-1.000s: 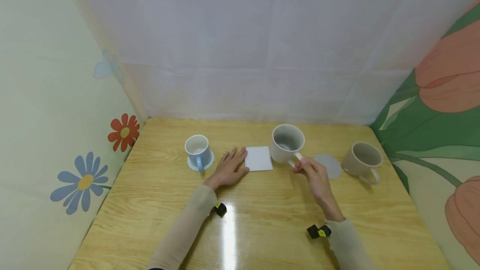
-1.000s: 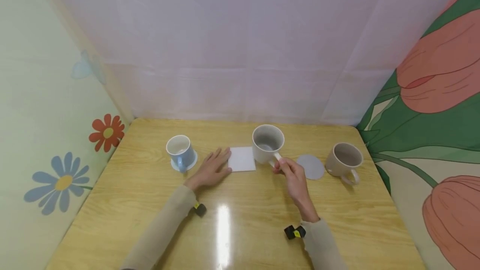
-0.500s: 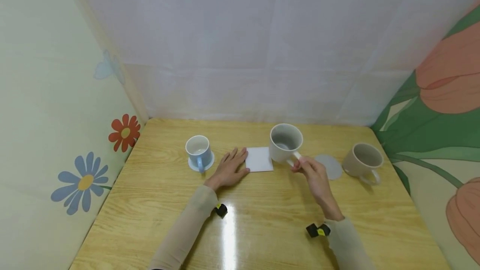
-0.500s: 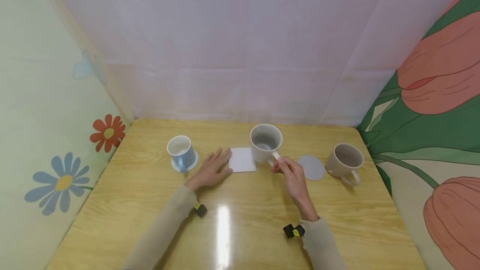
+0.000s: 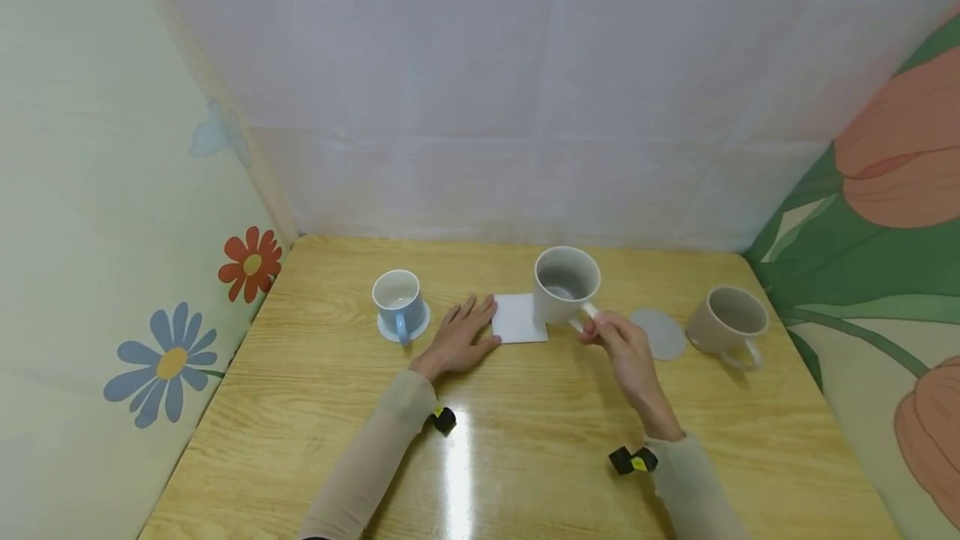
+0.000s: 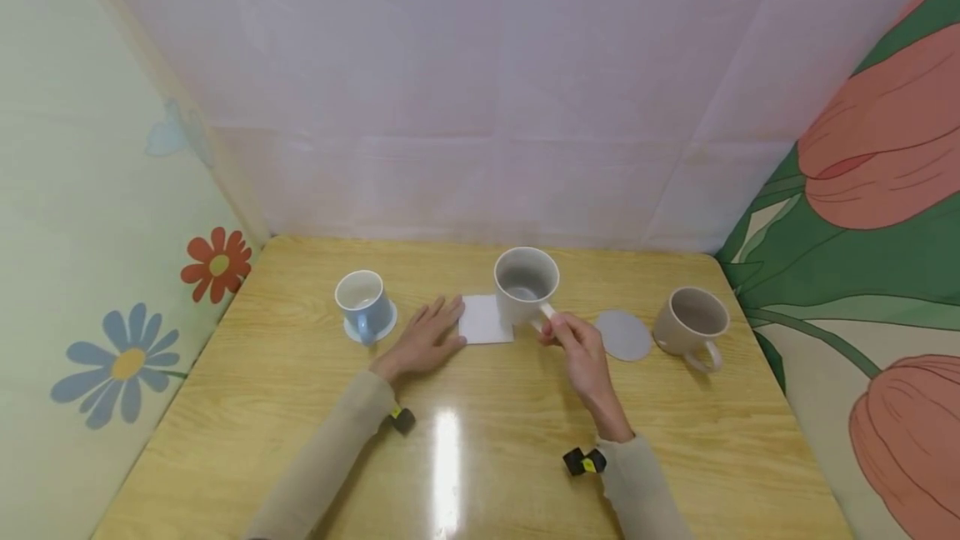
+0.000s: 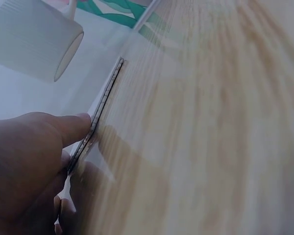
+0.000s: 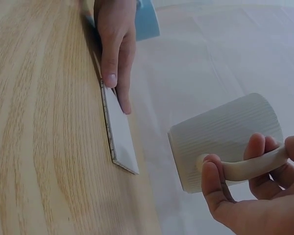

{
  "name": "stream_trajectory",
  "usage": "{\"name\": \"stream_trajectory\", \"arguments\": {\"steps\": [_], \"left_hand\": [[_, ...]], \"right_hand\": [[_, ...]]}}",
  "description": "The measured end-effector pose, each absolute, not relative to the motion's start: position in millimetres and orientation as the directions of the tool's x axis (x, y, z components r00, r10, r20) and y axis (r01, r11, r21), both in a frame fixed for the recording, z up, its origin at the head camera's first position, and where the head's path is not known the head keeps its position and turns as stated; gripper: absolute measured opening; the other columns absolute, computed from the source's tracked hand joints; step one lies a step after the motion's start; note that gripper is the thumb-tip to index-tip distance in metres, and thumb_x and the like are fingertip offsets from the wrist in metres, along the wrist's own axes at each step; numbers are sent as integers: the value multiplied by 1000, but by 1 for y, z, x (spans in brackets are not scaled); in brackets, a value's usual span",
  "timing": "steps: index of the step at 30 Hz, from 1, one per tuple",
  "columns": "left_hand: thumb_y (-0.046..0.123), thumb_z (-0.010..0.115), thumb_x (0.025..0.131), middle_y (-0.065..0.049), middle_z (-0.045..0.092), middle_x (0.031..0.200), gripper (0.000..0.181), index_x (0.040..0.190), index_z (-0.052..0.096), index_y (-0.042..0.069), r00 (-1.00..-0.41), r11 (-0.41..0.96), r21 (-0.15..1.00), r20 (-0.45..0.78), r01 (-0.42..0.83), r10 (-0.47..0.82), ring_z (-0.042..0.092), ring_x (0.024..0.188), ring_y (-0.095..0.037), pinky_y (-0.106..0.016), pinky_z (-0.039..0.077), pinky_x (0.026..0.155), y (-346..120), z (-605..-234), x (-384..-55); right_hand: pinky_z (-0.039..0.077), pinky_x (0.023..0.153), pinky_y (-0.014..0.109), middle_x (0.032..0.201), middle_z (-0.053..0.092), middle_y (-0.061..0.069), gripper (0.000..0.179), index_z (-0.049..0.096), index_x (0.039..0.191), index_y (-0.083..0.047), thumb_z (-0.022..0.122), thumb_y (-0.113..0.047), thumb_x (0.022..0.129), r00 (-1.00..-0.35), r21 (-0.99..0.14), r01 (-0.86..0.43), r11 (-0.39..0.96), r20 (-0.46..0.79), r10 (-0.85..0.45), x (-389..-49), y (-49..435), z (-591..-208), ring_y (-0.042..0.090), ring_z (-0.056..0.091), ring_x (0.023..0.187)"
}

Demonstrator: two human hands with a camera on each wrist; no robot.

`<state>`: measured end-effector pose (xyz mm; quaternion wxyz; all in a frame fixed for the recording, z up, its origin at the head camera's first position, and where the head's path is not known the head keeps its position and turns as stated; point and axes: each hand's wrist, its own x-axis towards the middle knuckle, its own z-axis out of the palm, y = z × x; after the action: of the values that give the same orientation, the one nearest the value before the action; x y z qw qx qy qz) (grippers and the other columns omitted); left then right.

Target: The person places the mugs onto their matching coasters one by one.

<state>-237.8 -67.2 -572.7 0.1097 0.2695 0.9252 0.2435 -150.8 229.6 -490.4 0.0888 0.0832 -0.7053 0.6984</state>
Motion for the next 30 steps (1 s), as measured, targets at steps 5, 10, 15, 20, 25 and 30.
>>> {"name": "stream_trajectory", "arguments": {"steps": [5,10,15,20,25,30], "left_hand": [[50,47,112,5,10,180,74,172,19,17,-835,736,514,-68,441,547,3,168,-27,-47,-1,137,-67,-568,-236],[47,49,112,1,14,180,73,171,23,14,-835,725,529,-51,442,547,6,168,-30,-50,1,137,-67,-566,-234],[49,49,111,3,12,180,74,171,21,16,-836,721,542,-60,432,546,4,168,-29,-50,0,137,-66,-569,-236],[50,48,111,4,11,180,74,172,20,17,-835,720,546,-65,428,546,3,168,-28,-48,-2,137,-65,-572,-237],[48,49,112,3,12,180,73,171,22,16,-838,729,528,-59,435,543,5,168,-29,-49,-1,137,-64,-569,-235],[48,48,112,3,13,180,72,171,22,16,-842,739,511,-55,438,537,5,168,-28,-49,-1,137,-64,-566,-233]], "right_hand": [[63,86,24,91,71,7,37,57,92,23,46,-5,113,-969,-969,-247,7,247,-4,-152,229,-491,13,71,85],[63,87,25,91,71,10,37,58,91,20,46,-6,113,-966,-966,-257,13,256,-16,-153,227,-490,14,71,85],[63,87,25,92,71,13,35,62,90,14,46,-7,114,-964,-964,-265,13,265,-27,-154,226,-488,15,72,86],[64,87,26,92,71,13,35,66,89,7,46,-7,114,-966,-966,-258,10,257,-37,-155,224,-488,16,72,86],[64,87,26,93,71,14,34,64,90,12,46,-6,113,-969,-969,-246,5,245,-40,-156,220,-487,15,72,86],[64,87,27,93,71,14,34,68,89,4,46,-6,113,-968,-969,-249,-7,249,-44,-157,217,-488,16,72,86]]}}
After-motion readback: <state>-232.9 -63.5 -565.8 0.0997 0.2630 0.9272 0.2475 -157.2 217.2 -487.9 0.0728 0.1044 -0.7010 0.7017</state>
